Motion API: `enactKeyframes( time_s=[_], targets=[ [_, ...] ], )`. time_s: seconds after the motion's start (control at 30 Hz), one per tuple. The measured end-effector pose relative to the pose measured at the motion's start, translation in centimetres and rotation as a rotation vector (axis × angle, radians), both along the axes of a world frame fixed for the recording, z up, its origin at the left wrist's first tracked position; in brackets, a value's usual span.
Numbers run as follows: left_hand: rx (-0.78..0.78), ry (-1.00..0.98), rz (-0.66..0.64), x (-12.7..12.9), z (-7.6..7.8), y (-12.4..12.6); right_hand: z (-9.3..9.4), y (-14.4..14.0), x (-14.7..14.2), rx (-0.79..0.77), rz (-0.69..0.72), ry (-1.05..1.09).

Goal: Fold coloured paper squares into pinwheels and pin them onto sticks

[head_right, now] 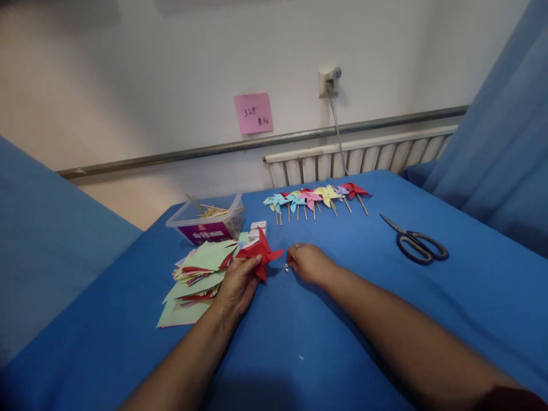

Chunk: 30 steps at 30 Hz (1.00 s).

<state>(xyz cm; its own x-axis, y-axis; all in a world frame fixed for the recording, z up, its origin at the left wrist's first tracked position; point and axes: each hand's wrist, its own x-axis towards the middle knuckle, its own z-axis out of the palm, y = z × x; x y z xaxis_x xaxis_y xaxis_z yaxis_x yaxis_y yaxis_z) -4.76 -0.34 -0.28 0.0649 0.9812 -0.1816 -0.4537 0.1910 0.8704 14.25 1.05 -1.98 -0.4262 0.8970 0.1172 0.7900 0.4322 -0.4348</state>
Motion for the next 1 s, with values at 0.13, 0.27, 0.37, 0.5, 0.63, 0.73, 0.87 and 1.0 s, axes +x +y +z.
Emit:
enactKeyframes(
  time_s=[0.13,0.27,0.37,0.5,0.63,0.73,0.87,1.0],
  targets=[
    [-0.014,0.002,-0.003,0.01,-0.07,0.05,-0.11,0.19,0.02,-0.011,-0.003,0.020],
    [-0.018,0.018,0.005,0.01,-0.04,0.05,-0.39,0.44,0.13,-0.090,0.047,0.135],
    [-0.016,0.021,0.006,0.03,0.01,0.01,-0.56,0.62,0.25,-0.124,0.057,0.189],
    [-0.012,0.010,0.002,0.04,0.05,-0.04,-0.56,0.73,0.39,-0.107,0.010,0.170],
    [-0.011,0.012,-0.007,0.00,0.03,-0.07,-0.30,0.58,0.43,-0.059,0.005,0.105],
    [-0.014,0.022,-0.007,-0.01,0.00,-0.07,-0.11,0.34,0.38,-0.036,0.012,0.074],
    [-0.017,0.041,-0.002,0.06,0.06,-0.09,0.06,0.07,0.35,-0.046,0.019,0.061],
    [-0.011,0.043,-0.003,0.12,0.10,-0.16,0.24,-0.09,0.40,-0.051,0.023,0.042]
  ],
)
